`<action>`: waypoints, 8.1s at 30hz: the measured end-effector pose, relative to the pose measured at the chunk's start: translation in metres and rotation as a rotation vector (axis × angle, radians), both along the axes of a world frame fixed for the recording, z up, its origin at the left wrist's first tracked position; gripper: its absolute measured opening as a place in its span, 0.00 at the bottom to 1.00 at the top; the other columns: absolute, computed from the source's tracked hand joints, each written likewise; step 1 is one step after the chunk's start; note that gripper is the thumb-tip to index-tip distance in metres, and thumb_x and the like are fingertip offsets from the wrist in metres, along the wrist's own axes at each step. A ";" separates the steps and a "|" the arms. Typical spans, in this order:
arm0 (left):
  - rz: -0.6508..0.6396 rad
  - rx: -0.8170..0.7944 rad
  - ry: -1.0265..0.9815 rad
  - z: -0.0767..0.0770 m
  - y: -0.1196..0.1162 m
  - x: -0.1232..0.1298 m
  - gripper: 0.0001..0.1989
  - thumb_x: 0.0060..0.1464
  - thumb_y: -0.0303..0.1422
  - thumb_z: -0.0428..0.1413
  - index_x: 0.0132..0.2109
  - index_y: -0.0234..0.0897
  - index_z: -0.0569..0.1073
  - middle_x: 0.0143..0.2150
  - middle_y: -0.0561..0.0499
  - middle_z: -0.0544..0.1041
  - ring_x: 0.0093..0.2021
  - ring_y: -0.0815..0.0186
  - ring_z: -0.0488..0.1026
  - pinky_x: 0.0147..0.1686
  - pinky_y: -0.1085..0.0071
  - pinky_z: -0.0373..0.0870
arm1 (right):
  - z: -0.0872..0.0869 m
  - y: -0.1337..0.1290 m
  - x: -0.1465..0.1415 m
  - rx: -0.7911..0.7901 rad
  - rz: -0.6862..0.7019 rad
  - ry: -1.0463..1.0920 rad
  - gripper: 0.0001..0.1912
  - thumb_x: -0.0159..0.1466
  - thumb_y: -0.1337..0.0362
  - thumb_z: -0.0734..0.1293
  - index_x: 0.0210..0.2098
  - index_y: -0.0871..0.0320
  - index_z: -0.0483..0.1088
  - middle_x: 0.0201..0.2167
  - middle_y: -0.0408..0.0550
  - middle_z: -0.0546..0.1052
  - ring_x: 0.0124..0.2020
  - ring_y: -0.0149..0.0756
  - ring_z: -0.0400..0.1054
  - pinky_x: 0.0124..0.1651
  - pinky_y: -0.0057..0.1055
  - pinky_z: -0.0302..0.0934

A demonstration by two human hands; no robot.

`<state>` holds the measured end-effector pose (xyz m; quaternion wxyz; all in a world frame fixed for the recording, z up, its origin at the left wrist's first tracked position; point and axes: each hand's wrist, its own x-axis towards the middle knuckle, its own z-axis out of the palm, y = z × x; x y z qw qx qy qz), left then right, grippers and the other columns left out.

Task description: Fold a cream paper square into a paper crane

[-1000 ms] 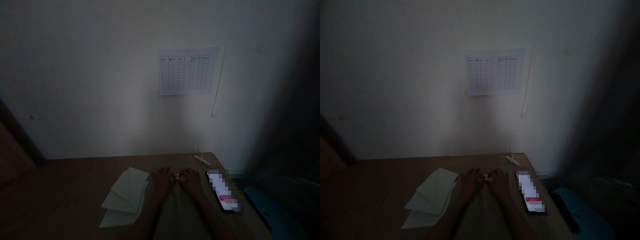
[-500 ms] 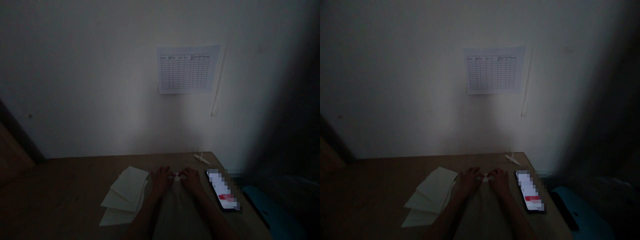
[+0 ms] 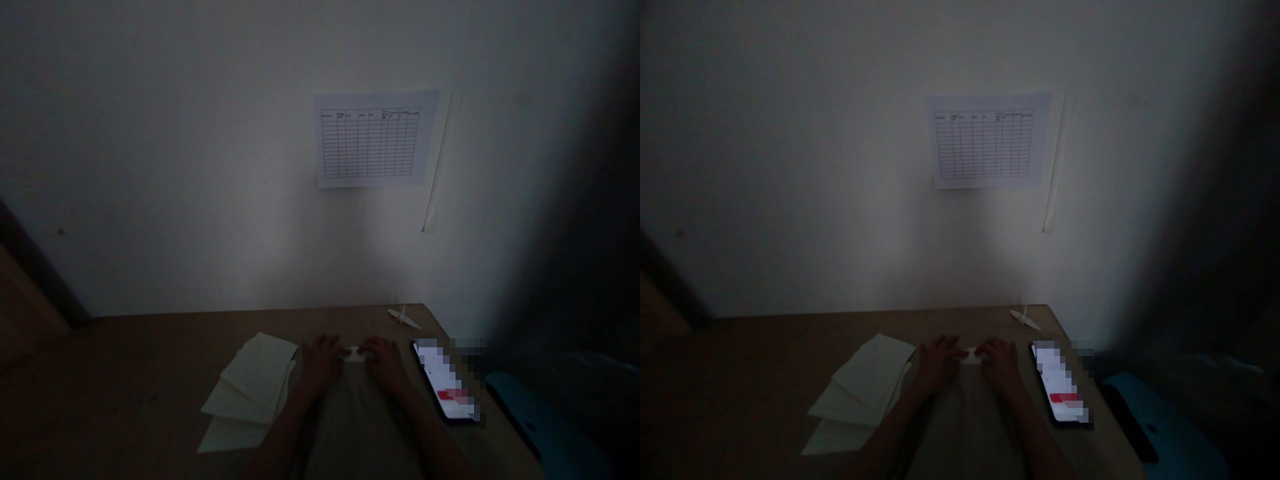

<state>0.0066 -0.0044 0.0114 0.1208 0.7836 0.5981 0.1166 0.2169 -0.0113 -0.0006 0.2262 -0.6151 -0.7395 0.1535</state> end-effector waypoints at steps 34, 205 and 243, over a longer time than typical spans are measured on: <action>0.140 0.204 -0.044 0.004 -0.002 0.008 0.14 0.62 0.40 0.59 0.54 0.49 0.79 0.62 0.48 0.75 0.67 0.49 0.62 0.68 0.41 0.49 | 0.004 -0.011 -0.003 0.066 0.134 0.101 0.23 0.63 0.71 0.62 0.51 0.44 0.78 0.56 0.48 0.76 0.62 0.43 0.63 0.71 0.57 0.30; 0.080 0.007 0.024 0.004 0.006 -0.003 0.16 0.64 0.39 0.56 0.55 0.65 0.78 0.71 0.58 0.65 0.72 0.45 0.54 0.67 0.32 0.44 | 0.001 -0.004 -0.016 0.020 -0.026 -0.135 0.29 0.66 0.71 0.56 0.60 0.40 0.69 0.58 0.51 0.71 0.62 0.49 0.61 0.68 0.63 0.36; 0.159 -0.002 -0.021 0.017 0.000 0.011 0.14 0.58 0.38 0.59 0.51 0.57 0.80 0.67 0.53 0.70 0.69 0.49 0.60 0.66 0.36 0.48 | -0.009 0.007 -0.014 0.077 -0.066 -0.107 0.19 0.65 0.63 0.64 0.54 0.44 0.74 0.55 0.49 0.74 0.59 0.47 0.64 0.65 0.47 0.45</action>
